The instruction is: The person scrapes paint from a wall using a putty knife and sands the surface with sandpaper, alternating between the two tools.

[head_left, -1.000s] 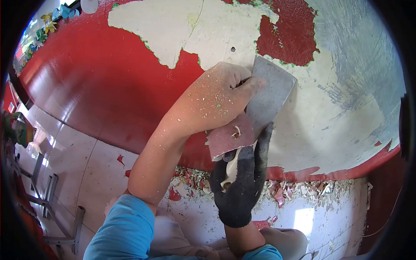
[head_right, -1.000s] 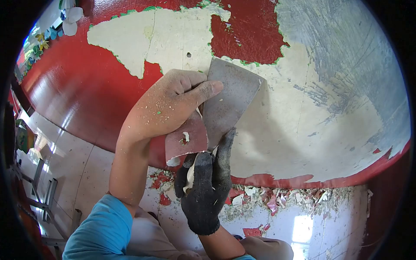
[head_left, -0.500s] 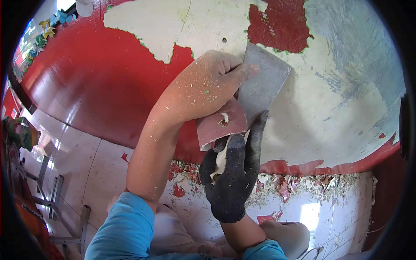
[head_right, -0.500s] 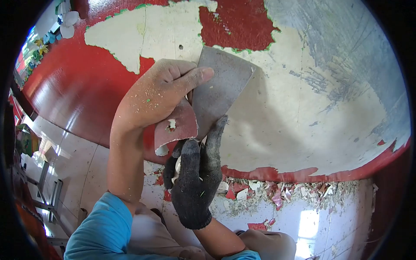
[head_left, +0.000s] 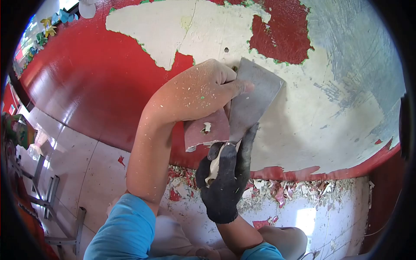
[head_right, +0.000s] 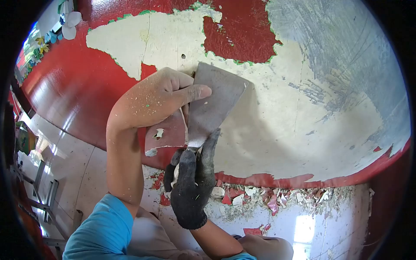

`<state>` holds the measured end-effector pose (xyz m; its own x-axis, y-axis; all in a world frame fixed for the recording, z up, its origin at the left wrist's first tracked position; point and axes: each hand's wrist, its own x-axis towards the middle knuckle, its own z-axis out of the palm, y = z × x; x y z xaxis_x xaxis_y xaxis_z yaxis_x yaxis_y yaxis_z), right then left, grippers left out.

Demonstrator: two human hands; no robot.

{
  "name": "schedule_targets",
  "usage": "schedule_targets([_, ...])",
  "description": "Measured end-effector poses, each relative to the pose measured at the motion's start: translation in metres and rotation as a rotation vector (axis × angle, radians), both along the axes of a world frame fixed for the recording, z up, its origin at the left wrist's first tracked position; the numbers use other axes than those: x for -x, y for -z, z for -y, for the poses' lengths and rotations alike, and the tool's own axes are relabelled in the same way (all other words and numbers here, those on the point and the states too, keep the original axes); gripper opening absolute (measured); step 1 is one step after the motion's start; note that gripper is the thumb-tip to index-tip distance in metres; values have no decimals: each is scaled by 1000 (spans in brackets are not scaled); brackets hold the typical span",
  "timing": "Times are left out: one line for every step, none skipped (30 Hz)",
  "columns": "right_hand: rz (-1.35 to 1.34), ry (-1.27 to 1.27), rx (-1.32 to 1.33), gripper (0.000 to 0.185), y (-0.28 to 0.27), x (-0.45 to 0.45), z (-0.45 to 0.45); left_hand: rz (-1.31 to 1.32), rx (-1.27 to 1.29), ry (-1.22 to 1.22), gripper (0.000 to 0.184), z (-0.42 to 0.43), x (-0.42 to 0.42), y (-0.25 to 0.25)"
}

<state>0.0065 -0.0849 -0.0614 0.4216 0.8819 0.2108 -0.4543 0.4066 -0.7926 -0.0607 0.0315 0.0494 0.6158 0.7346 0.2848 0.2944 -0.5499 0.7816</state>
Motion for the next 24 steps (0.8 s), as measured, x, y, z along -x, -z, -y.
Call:
schedule_targets([-2, -2, 3, 59, 1, 0, 1, -142, 54, -9, 35, 3, 2, -4])
schedule_targets([-5, -5, 8, 59, 0, 1, 1, -147, 63, -10, 35, 2, -1, 2])
schedule_targets([-10, -6, 17, 59, -3, 0, 2, 49, 59, -21, 34, 0, -7, 10])
schedule_targets([4, 14, 36, 59, -11, -1, 0, 247, 53, -32, 34, -1, -11, 15])
schedule_targets([19, 36, 54, 60, -20, -3, -2, 244, 59, -29, 34, 0, -13, 16])
schedule_targets([33, 60, 69, 60, -24, -4, -3, 241, -11, -75, 35, 2, -14, 13])
schedule_targets([30, 64, 70, 60, -23, -3, -2, 238, -84, -122, 36, 3, -15, 11])
schedule_targets([0, 45, 52, 60, -21, 1, -1, 234, -88, -120, 36, 2, -11, 9])
schedule_targets([-31, 23, 30, 60, -21, 6, 1, 135, -21, -78, 36, 1, -4, 7])
schedule_targets([-42, -6, 27, 60, -19, 10, 5, 37, 47, -35, 36, 0, 0, 4])
schedule_targets([-42, -5, 21, 60, -20, 11, 5, 37, 41, -34, 36, -4, -1, 7])
schedule_targets([-24, 1, 39, 60, -20, 10, 4, 158, -24, 25, 37, -10, -3, 14])
schedule_targets([-4, 7, 60, 60, -19, 8, 3, 280, -87, 85, 38, -14, -5, 20])
schedule_targets([280, 101, 36, 59, -13, -2, -4, 285, -87, 84, 38, -11, -9, 18])
schedule_targets([52, 57, 36, 59, -33, -4, -4, 307, -96, -45, 37, -3, -15, 12])
schedule_targets([57, 66, 20, 59, -32, -6, -6, 321, -101, -176, 37, 3, -18, 8])
schedule_targets([58, 76, 4, 60, -31, -6, -6, 313, -90, -179, 37, 7, -16, 7])
schedule_targets([52, 76, 6, 60, -30, -4, -4, 311, -24, -142, 37, 9, -15, 3])
schedule_targets([4, 37, -1, 60, -28, 1, 0, 311, 37, -104, 37, 10, -13, 1])
schedule_targets([-42, -2, -14, 60, -26, 6, 2, 309, 26, -103, 37, 4, -10, 4])
schedule_targets([-41, -3, -27, 60, -22, 9, 2, 241, -26, -4, 38, -7, -5, 10])
schedule_targets([-41, 25, 4, 60, -16, 11, 1, 174, -76, 94, 39, -15, -2, 16])
schedule_targets([-41, 52, 38, 60, -13, 12, 0, 176, -83, 94, 39, -12, -4, 13])
schedule_targets([-23, 24, 6, 60, -13, 6, 0, 181, -101, 10, 39, -5, -7, 10])
